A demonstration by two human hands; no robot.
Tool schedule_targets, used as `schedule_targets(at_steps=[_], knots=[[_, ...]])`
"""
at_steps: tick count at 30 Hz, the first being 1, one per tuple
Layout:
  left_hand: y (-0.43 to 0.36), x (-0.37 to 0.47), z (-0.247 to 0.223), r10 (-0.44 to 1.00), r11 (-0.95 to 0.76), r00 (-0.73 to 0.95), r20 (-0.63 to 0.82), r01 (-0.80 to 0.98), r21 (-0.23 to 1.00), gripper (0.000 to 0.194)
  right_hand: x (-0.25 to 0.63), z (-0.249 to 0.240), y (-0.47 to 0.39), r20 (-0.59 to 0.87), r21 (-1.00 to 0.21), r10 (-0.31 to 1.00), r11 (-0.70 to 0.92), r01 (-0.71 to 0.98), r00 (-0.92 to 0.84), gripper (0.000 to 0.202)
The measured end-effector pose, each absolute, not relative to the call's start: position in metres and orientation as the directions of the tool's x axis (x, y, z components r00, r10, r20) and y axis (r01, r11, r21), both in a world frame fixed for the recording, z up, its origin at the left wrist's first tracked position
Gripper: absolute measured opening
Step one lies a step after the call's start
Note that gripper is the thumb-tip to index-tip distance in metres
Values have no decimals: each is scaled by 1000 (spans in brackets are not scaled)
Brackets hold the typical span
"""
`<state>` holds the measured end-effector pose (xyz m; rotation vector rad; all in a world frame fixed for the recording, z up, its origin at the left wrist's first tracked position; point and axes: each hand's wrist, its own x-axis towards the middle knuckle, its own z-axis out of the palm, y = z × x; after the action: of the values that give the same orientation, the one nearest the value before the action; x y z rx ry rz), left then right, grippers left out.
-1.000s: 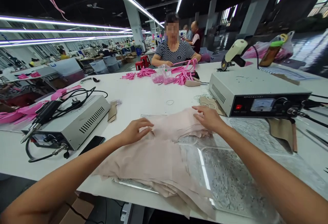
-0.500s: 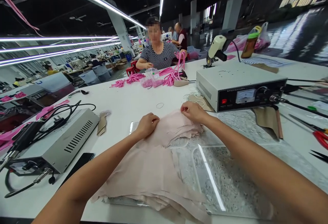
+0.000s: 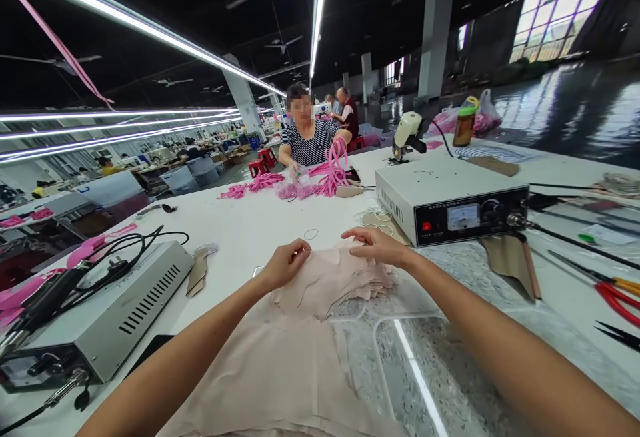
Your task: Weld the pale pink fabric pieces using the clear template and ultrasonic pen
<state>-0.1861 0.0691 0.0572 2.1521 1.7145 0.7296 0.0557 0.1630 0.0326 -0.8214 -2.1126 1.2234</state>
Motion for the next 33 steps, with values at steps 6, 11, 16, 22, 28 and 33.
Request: schedule_targets(at_steps=[6,11,16,22,28,33], knots=[[66,-181,75,951,-306,268,154,748,590,23,62,36,155,-6,-955,795,175,238,-607,39],[56,-174,92,934,-285,352,55,645,709,23,99,48,124,-46,-972,817,96,214,-575,31],[43,-156,94,823,-151,529,-207,556,818,31,147,54,73,-130,-965,835,18,263,-535,34],[38,-127,60,763,-314,518,-387,820,478,17,182,13,45,-239,-902,883,-47,430,-404,36],[37,-102,59,769,-414,489,-412,872,262,17,207,-16,32,-149,-871,933,34,491,-328,40],[40,-77,51,794,-416,499,-346,862,288,22,204,-22,17,37,-716,920,296,632,-389,22]])
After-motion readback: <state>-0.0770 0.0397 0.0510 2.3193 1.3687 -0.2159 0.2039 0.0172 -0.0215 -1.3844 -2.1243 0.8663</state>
